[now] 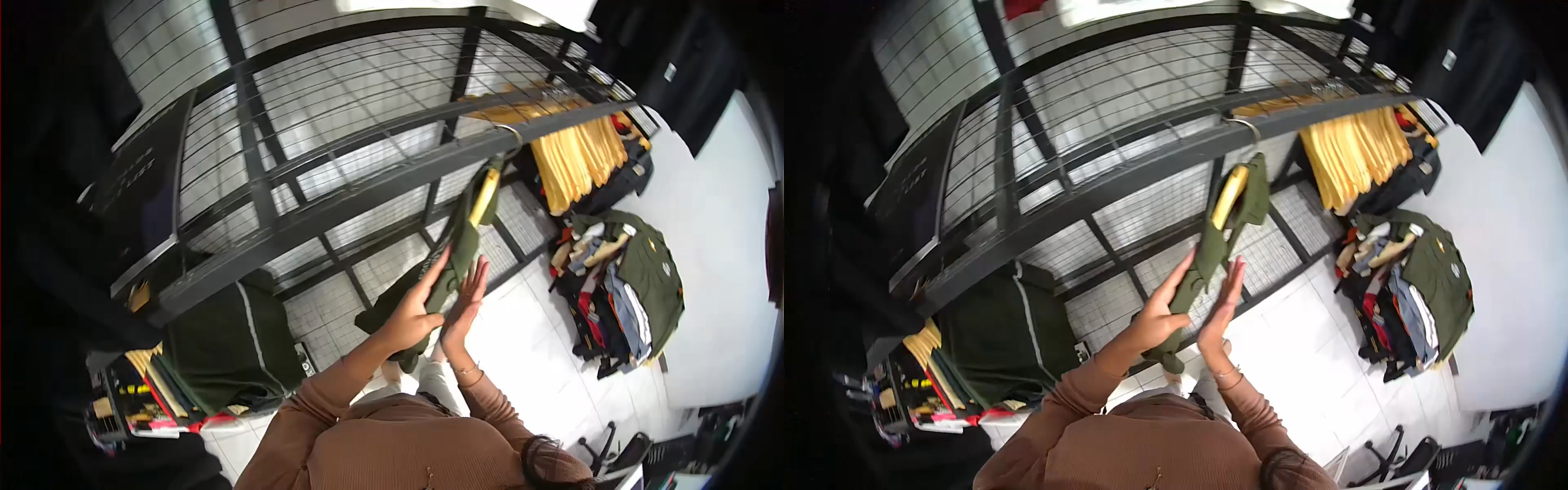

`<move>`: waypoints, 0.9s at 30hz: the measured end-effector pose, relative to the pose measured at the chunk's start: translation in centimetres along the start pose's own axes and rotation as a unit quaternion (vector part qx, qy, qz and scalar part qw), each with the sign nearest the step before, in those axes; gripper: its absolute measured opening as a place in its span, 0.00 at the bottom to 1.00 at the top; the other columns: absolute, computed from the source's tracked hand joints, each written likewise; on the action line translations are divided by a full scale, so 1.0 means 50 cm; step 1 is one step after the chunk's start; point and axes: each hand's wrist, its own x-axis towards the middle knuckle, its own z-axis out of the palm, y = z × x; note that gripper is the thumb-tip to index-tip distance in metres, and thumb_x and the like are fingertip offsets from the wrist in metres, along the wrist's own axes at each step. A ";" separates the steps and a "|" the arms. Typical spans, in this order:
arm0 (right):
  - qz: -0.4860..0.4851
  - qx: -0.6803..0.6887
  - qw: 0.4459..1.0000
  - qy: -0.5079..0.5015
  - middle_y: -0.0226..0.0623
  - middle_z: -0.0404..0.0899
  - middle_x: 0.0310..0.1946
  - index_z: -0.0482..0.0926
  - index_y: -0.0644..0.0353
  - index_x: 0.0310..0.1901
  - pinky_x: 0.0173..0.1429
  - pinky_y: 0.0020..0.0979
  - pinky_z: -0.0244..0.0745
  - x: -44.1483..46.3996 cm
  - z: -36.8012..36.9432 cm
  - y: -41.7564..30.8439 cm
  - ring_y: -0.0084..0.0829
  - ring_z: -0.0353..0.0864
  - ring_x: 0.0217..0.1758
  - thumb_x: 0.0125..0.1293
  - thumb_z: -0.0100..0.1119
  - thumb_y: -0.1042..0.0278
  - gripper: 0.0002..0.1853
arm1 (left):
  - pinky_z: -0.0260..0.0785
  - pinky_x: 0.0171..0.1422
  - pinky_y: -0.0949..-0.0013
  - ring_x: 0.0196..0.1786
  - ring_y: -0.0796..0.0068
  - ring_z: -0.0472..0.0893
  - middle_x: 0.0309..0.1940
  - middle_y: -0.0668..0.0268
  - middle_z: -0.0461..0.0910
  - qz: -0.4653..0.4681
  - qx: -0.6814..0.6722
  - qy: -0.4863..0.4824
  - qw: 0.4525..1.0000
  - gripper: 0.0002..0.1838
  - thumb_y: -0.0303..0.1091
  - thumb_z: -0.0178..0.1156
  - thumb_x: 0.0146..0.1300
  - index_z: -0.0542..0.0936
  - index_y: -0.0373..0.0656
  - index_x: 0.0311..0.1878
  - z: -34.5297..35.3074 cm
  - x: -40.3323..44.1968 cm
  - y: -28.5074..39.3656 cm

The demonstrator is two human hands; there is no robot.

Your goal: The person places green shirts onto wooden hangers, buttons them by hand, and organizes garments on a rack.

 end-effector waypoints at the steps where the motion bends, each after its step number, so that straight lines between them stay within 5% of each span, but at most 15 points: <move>1: -0.086 0.093 0.992 0.018 0.45 0.42 0.73 0.42 0.63 0.72 0.75 0.34 0.37 0.011 0.038 -0.051 0.39 0.40 0.76 0.72 0.35 0.53 0.33 | 0.40 0.73 0.73 0.75 0.72 0.47 0.73 0.60 0.48 0.002 -0.002 0.005 1.000 0.49 0.11 0.45 0.41 0.46 0.39 0.73 0.004 -0.001 0.005; 4: 0.055 -0.079 0.994 -0.058 0.45 0.42 0.73 0.43 0.63 0.72 0.75 0.35 0.37 -0.100 0.053 0.059 0.40 0.40 0.76 0.72 0.35 0.47 0.36 | 0.43 0.72 0.73 0.74 0.72 0.50 0.72 0.60 0.50 -0.012 -0.002 0.002 1.000 0.49 0.11 0.45 0.41 0.47 0.39 0.73 0.010 -0.004 0.017; 6: 0.179 -0.013 0.972 -0.152 0.46 0.43 0.73 0.44 0.64 0.71 0.75 0.34 0.38 -0.271 0.015 0.317 0.39 0.41 0.76 0.73 0.35 0.49 0.34 | 0.45 0.71 0.74 0.72 0.73 0.52 0.71 0.60 0.52 -0.038 0.007 0.018 0.999 0.50 0.11 0.45 0.40 0.47 0.40 0.73 0.012 -0.003 0.027; 8: 0.390 0.161 0.881 -0.216 0.47 0.44 0.73 0.45 0.64 0.71 0.75 0.33 0.40 -0.468 -0.050 0.611 0.39 0.42 0.76 0.74 0.34 0.52 0.32 | 0.46 0.70 0.74 0.72 0.73 0.54 0.71 0.60 0.53 -0.059 0.000 0.016 0.998 0.50 0.11 0.45 0.40 0.47 0.39 0.73 0.019 -0.004 0.036; 11: 0.320 0.015 0.935 -0.154 0.48 0.45 0.72 0.46 0.65 0.71 0.75 0.33 0.40 -0.452 -0.054 0.592 0.39 0.42 0.76 0.74 0.33 0.52 0.32 | 0.48 0.70 0.74 0.70 0.72 0.56 0.70 0.61 0.54 -0.099 -0.008 0.023 0.995 0.50 0.13 0.46 0.40 0.46 0.39 0.73 0.023 -0.012 0.052; 15: 0.191 -0.179 0.965 -0.017 0.49 0.46 0.72 0.46 0.66 0.71 0.75 0.35 0.39 -0.245 -0.039 0.309 0.42 0.44 0.76 0.74 0.33 0.51 0.32 | 0.50 0.69 0.73 0.69 0.72 0.58 0.68 0.61 0.56 -0.107 0.000 0.027 0.994 0.50 0.15 0.49 0.40 0.47 0.39 0.73 0.012 -0.021 0.061; 20: -0.029 -0.061 0.997 0.031 0.51 0.46 0.72 0.46 0.65 0.71 0.75 0.37 0.41 -0.056 0.011 0.032 0.43 0.43 0.76 0.73 0.37 0.51 0.33 | 0.52 0.70 0.69 0.68 0.70 0.60 0.68 0.60 0.56 -0.127 -0.012 0.036 0.991 0.50 0.16 0.51 0.40 0.48 0.39 0.73 0.015 -0.016 0.046; 27: 0.164 -0.276 0.926 -0.196 0.54 0.46 0.71 0.47 0.65 0.70 0.74 0.38 0.43 -0.257 0.075 0.406 0.43 0.43 0.75 0.71 0.42 0.51 0.35 | 0.53 0.70 0.67 0.67 0.65 0.62 0.66 0.59 0.59 -0.133 -0.017 0.049 0.990 0.51 0.16 0.52 0.38 0.48 0.39 0.72 0.002 -0.020 0.037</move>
